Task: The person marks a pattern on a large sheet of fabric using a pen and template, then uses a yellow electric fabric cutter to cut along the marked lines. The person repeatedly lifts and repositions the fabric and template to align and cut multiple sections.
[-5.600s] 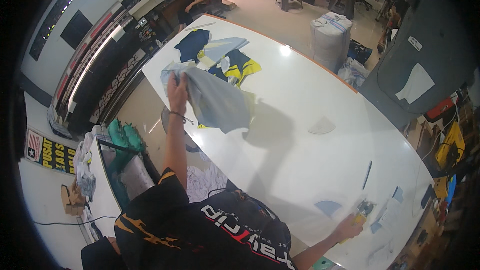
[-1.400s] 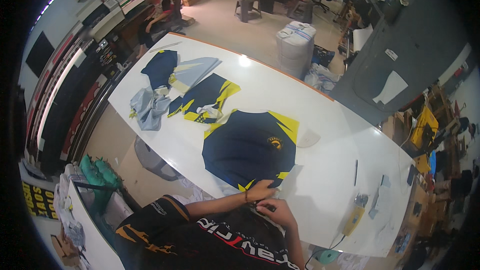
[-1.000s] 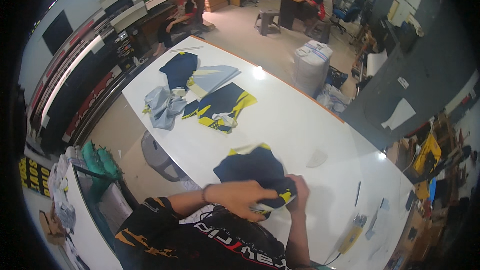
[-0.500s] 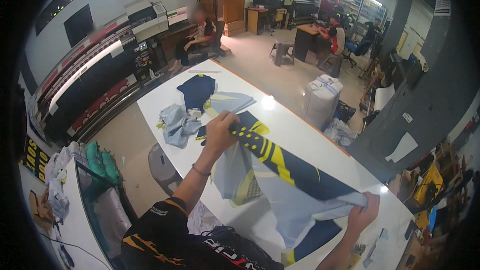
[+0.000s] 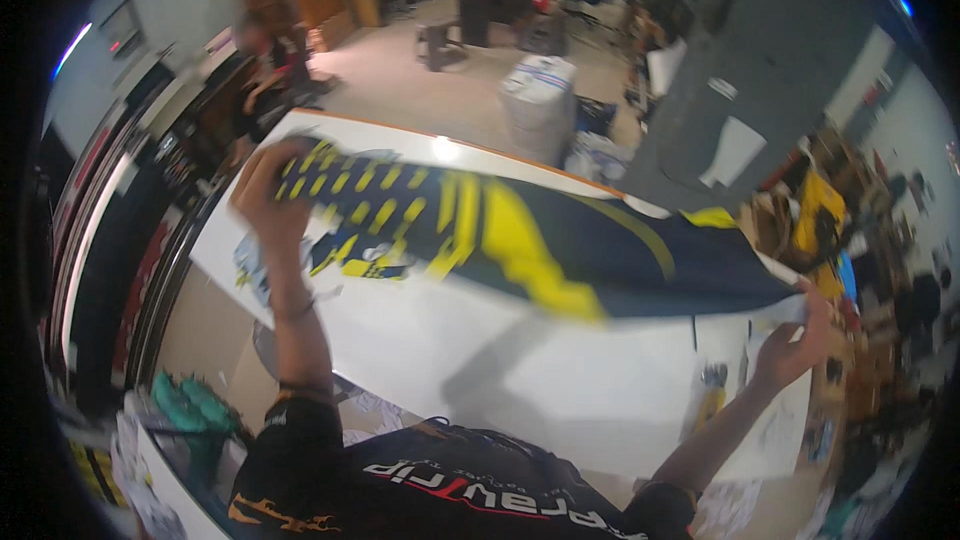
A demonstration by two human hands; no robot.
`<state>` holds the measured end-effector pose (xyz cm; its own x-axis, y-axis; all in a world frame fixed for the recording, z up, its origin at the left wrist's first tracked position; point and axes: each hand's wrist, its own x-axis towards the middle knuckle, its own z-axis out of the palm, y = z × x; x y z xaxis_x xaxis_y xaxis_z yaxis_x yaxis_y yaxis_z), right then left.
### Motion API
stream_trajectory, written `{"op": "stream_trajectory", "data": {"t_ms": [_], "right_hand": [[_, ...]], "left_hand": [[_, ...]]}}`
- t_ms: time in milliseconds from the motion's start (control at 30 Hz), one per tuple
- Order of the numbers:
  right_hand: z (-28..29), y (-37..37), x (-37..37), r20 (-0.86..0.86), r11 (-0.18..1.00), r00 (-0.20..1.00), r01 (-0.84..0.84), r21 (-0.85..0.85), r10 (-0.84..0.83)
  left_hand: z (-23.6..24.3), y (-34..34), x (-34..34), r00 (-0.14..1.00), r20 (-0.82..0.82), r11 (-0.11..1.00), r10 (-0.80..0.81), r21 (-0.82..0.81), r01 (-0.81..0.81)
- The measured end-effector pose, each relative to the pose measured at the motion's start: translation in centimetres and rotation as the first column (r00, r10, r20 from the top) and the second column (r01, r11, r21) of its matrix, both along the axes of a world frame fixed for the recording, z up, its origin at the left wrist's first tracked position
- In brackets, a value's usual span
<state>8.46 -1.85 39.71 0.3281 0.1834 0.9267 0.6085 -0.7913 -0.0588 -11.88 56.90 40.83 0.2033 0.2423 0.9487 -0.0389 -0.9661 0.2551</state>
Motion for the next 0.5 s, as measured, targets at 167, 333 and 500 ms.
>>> {"op": "stream_trajectory", "data": {"t_ms": [167,333,500], "right_hand": [[-11.8,-3.1,-7.5,-0.324,0.993,0.94,-0.082,0.084,0.105],[-23.6,-2.5,-11.9,-0.656,0.997,0.755,0.054,0.058,-0.003],[-32.6,-1.6,-12.4,-0.688,0.993,0.716,0.08,-0.084,-0.115]], "left_hand": [[-11.8,-1.9,-6.1,0.953,-0.296,0.981,0.058,-0.159,-0.109],[-24.9,-1.7,-7.3,0.828,-0.56,0.966,0.022,-0.201,-0.161],[-36.0,-0.5,-8.2,0.59,-0.804,0.944,0.068,-0.14,-0.3]]}}
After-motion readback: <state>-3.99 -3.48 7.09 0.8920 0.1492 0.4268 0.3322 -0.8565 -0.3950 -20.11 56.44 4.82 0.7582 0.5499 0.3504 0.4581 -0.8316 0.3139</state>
